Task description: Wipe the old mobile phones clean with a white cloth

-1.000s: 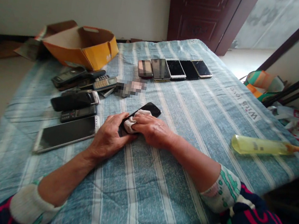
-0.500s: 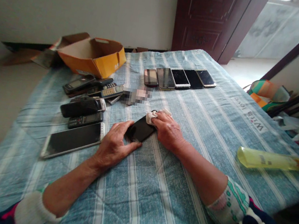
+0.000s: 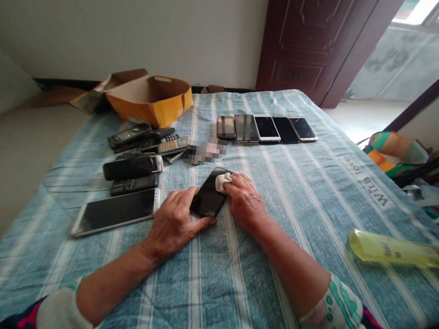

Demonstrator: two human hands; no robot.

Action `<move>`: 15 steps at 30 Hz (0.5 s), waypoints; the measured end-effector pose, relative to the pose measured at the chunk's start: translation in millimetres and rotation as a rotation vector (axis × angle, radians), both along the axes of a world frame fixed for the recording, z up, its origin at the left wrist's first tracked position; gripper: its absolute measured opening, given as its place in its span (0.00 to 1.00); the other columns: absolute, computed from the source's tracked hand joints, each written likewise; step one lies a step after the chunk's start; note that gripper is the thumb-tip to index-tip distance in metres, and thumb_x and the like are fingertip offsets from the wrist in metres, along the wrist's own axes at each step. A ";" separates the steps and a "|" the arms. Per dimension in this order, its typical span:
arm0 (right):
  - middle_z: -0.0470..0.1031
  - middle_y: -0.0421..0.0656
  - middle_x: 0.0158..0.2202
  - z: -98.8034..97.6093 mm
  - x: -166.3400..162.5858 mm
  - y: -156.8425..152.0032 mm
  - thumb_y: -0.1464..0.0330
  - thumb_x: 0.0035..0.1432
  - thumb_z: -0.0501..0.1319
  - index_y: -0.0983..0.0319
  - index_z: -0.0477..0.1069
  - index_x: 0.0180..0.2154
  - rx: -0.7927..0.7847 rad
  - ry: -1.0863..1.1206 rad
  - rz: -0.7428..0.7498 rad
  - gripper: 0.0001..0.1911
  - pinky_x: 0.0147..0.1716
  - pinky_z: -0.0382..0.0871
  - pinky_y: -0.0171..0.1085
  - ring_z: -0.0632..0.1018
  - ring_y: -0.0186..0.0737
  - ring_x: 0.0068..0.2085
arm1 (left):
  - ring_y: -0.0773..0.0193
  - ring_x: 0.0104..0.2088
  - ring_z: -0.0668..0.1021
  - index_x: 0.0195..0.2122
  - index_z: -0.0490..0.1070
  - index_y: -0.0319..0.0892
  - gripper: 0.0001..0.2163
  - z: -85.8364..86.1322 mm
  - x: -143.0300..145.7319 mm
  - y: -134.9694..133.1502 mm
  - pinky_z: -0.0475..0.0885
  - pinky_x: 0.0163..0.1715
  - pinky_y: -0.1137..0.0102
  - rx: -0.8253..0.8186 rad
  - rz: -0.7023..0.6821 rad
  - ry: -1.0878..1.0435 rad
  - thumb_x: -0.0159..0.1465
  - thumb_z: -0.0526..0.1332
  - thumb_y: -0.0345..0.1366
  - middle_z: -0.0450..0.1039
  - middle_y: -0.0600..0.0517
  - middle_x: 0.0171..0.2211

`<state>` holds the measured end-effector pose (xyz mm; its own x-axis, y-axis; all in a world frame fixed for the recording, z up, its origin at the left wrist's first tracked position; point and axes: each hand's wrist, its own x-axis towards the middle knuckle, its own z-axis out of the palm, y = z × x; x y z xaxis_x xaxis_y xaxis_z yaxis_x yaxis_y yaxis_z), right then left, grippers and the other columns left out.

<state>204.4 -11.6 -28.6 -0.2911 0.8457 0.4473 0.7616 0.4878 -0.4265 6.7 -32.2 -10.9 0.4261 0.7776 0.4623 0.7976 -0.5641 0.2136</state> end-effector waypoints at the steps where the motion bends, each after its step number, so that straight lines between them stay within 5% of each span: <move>1: 0.71 0.50 0.52 -1.2 0.0 0.5 0.79 0.60 0.49 0.63 0.74 0.46 -0.004 0.004 -0.015 0.19 0.57 0.62 0.46 0.66 0.45 0.59 | 0.48 0.42 0.74 0.53 0.61 0.35 0.30 -0.2 0.8 -2.5 0.73 0.42 0.55 -0.001 -0.022 0.000 0.55 0.66 0.47 0.72 0.40 0.41; 8: 0.73 0.47 0.50 -2.1 1.8 1.9 0.79 0.58 0.50 0.61 0.74 0.45 -0.035 0.105 -0.043 0.19 0.53 0.66 0.41 0.71 0.43 0.55 | 0.50 0.45 0.73 0.57 0.58 0.36 0.24 -1.6 7.8 -10.9 0.73 0.45 0.55 -0.061 -0.207 -0.023 0.60 0.59 0.32 0.72 0.40 0.43; 15: 0.75 0.44 0.48 4.0 9.8 4.7 0.80 0.56 0.51 0.60 0.76 0.41 -0.033 0.247 0.073 0.19 0.51 0.67 0.38 0.75 0.39 0.50 | 0.52 0.47 0.73 0.60 0.55 0.40 0.31 16.3 6.3 19.1 0.72 0.47 0.56 -0.249 -0.336 0.019 0.56 0.64 0.37 0.71 0.43 0.47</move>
<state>214.1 -6.9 -24.6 -0.2369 0.8416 0.4854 0.5954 0.5205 -0.6120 13.0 -13.1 5.4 0.6823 0.6806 0.2670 0.5829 -0.7268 0.3633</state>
